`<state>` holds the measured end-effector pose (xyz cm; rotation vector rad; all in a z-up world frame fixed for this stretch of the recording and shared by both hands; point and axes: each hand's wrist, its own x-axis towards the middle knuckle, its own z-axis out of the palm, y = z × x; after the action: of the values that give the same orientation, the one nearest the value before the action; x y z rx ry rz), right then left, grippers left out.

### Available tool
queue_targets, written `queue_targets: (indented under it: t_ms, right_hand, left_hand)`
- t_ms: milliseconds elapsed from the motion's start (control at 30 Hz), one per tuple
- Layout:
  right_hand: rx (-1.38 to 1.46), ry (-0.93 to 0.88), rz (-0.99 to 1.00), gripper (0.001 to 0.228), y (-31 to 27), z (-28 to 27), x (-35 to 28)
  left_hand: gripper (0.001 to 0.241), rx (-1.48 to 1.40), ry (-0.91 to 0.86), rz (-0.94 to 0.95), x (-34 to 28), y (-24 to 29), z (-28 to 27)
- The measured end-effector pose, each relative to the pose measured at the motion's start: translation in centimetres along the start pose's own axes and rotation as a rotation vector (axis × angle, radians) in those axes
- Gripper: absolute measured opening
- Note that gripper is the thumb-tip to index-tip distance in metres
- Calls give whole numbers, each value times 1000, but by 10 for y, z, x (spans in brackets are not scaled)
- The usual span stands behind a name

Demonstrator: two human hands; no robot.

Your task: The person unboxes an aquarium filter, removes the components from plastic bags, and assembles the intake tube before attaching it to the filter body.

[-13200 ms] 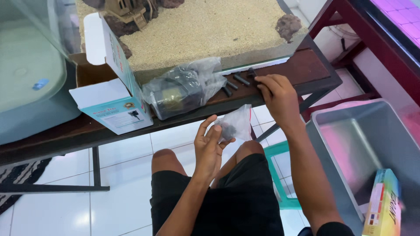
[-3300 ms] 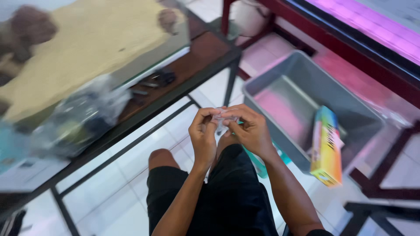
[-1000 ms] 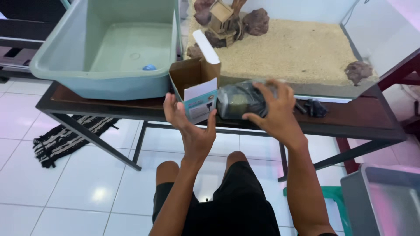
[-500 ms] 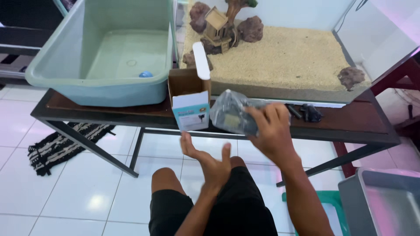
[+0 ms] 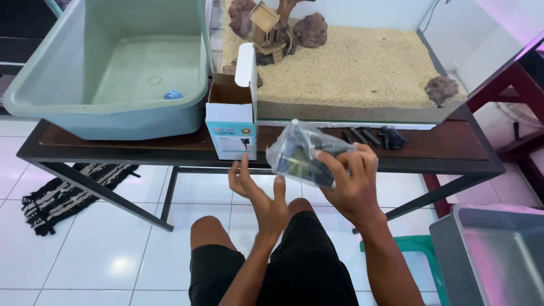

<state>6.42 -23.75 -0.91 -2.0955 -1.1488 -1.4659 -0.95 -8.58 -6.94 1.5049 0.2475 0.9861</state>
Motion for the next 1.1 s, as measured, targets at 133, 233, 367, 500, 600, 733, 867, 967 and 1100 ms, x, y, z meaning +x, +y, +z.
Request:
queue_targets:
  t_ms: [133,233,367,500,600,733,867,967,1100]
  right_hand:
    - [61,-155,-7,30,-19,-27,7]
    - [110,-167,-59,24,-38,-31,4]
    - [273,-218,-164,41,-56,-32,-7]
    - [529,48,210,54,-60,-17,-43]
    - [679,58,415,40,-63,-11,-42]
    - [592,8,354,7,-89,-9,-33]
    - [626,-165,250,22,-120,-21,21]
    - [690,-222,240,11,-133,-20,32]
    - [718,-314,240,41,-135,3,2]
  left_hand:
    - [101,-375,-75,-190,-28,29,3]
    - [100,-1055,-167,-305,-38,23,7]
    - [71,-1167,133,-650,-26,32,-5]
    - [60,-1098,610,-902,4,77,-16]
    - [60,-1075,673,-870,16,82,-36]
    - [67,-1039,649,-865,23,89,-56]
    - [80,-1053,719,-902,24,81,-74]
    - [82,-1052,753,-898,23,67,-86]
    - [77,-1059,750,-945,24,59,-99]
